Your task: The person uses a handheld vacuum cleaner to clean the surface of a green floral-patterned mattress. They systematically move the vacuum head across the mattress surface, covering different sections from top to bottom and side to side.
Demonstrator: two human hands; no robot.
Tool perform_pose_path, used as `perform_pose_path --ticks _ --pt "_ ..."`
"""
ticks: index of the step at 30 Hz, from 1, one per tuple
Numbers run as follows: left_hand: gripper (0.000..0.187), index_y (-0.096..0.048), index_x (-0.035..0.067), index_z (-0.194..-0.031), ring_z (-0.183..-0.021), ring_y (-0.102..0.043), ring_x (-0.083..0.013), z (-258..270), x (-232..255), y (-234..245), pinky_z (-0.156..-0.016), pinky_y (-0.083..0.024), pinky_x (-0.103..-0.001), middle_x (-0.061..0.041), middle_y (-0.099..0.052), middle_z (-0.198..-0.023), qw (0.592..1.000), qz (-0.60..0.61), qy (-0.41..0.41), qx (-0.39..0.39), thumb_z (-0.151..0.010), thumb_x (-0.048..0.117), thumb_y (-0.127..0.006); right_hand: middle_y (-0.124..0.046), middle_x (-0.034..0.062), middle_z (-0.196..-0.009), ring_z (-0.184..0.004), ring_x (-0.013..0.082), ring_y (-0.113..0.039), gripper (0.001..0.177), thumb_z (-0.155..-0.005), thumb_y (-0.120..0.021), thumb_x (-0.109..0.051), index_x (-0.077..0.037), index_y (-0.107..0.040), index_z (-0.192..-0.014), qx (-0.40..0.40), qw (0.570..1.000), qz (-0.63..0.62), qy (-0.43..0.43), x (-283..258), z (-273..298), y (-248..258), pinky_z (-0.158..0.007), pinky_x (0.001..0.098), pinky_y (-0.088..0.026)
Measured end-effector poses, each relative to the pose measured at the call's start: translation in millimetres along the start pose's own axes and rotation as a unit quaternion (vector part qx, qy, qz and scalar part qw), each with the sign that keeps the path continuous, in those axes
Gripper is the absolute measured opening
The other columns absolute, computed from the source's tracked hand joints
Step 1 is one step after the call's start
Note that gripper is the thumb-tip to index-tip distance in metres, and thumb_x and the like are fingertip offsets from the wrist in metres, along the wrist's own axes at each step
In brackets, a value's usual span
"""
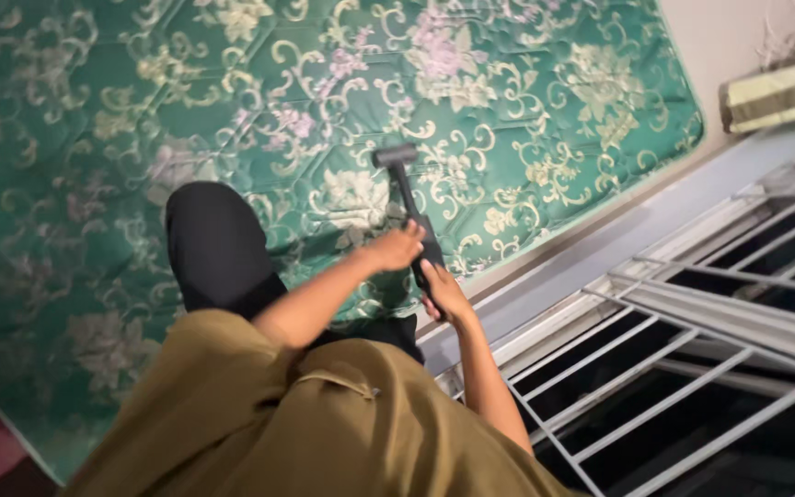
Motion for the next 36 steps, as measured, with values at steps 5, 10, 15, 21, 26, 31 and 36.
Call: perform_pose_path --ticks 5,10,15,21,26,31,36 --pt "0.056 -0.04 0.002 -0.153 -0.112 -0.058 -0.0595 25.4 48.5 -18.3 -0.099 -0.047 -0.061 -0.036 -0.033 -0.156 0.992 0.109 0.056 0.037 -0.106 0.033 -0.045 -0.05 0.0083 -0.047 -0.03 0.0185 -0.047 0.049 -0.104 -0.046 -0.054 -0.007 -0.057 -0.096 0.027 0.99 0.142 -0.004 15.0 16.0 28.8 -0.03 0.0332 -0.035" --pt "0.057 -0.037 0.005 -0.155 -0.121 -0.057 -0.0532 -9.3 -46.2 49.5 -0.104 -0.048 -0.056 -0.034 -0.031 -0.159 0.967 0.123 0.14 0.174 -0.106 0.033 -0.04 -0.058 0.0113 -0.051 -0.033 0.0219 -0.054 0.05 -0.099 -0.043 -0.058 -0.01 -0.057 -0.096 -0.037 0.953 0.295 0.056 -74.4 -98.0 3.1 -0.03 0.0365 -0.041" --pt "0.05 -0.044 0.014 -0.154 -0.13 -0.056 -0.0456 -26.0 -166.0 144.4 -0.109 -0.047 -0.051 -0.025 -0.036 -0.161 0.934 0.076 0.212 0.278 -0.109 0.035 -0.037 -0.049 0.0064 -0.05 -0.032 0.0174 -0.045 0.056 -0.104 -0.046 -0.059 -0.007 -0.055 -0.086 -0.128 0.965 0.214 0.08 -153.8 -203.3 -75.1 -0.03 0.0337 -0.035" --pt "0.063 -0.03 -0.001 -0.158 -0.123 -0.059 -0.0506 5.8 -111.7 84.0 -0.103 -0.05 -0.056 -0.037 -0.03 -0.158 0.968 0.031 0.223 0.108 -0.104 0.029 -0.039 -0.056 0.0146 -0.051 -0.032 0.0208 -0.052 0.052 -0.103 -0.043 -0.057 -0.008 -0.06 -0.099 -0.083 0.952 0.276 0.108 -96.3 -138.4 -60.4 -0.032 0.0349 -0.04" --pt "0.06 -0.033 0.013 -0.158 -0.143 -0.042 -0.0442 54.6 10.5 5.2 -0.116 -0.037 -0.05 -0.025 -0.026 -0.165 0.938 0.218 0.216 0.16 -0.103 0.035 -0.044 -0.044 0.0067 -0.048 -0.029 0.0165 -0.038 0.037 -0.105 -0.048 -0.048 -0.012 -0.051 -0.096 -0.109 0.978 0.176 -0.031 -41.2 -41.7 2.9 -0.029 0.0342 -0.026" --pt "0.064 -0.023 0.008 -0.163 -0.15 -0.03 -0.0427 44.6 -39.0 31.8 -0.12 -0.03 -0.049 -0.029 -0.014 -0.167 0.942 0.164 0.239 0.171 -0.105 0.029 -0.039 -0.049 0.0085 -0.045 -0.029 0.0188 -0.045 0.054 -0.106 -0.042 -0.053 -0.006 -0.06 -0.09 -0.093 0.946 0.296 0.094 -64.0 -79.5 -44.9 -0.03 0.0343 -0.034" --pt "0.055 -0.029 0.016 -0.162 -0.152 -0.032 -0.0379 46.7 -153.2 105.6 -0.121 -0.025 -0.052 -0.015 -0.019 -0.171 0.914 0.181 0.322 0.168 -0.11 0.034 -0.028 -0.052 0.0112 -0.048 -0.032 0.0232 -0.052 0.07 -0.114 -0.04 -0.056 0.007 -0.056 -0.085 -0.143 0.959 0.217 0.112 -112.1 -186.6 -135.1 -0.031 0.0367 -0.041"
Point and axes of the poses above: each hand's wrist, its own z-axis away from the middle knuckle, its own y-axis out of the back of the hand, x = y × z, the point moved 3 cm from there along -z, towards the middle knuckle
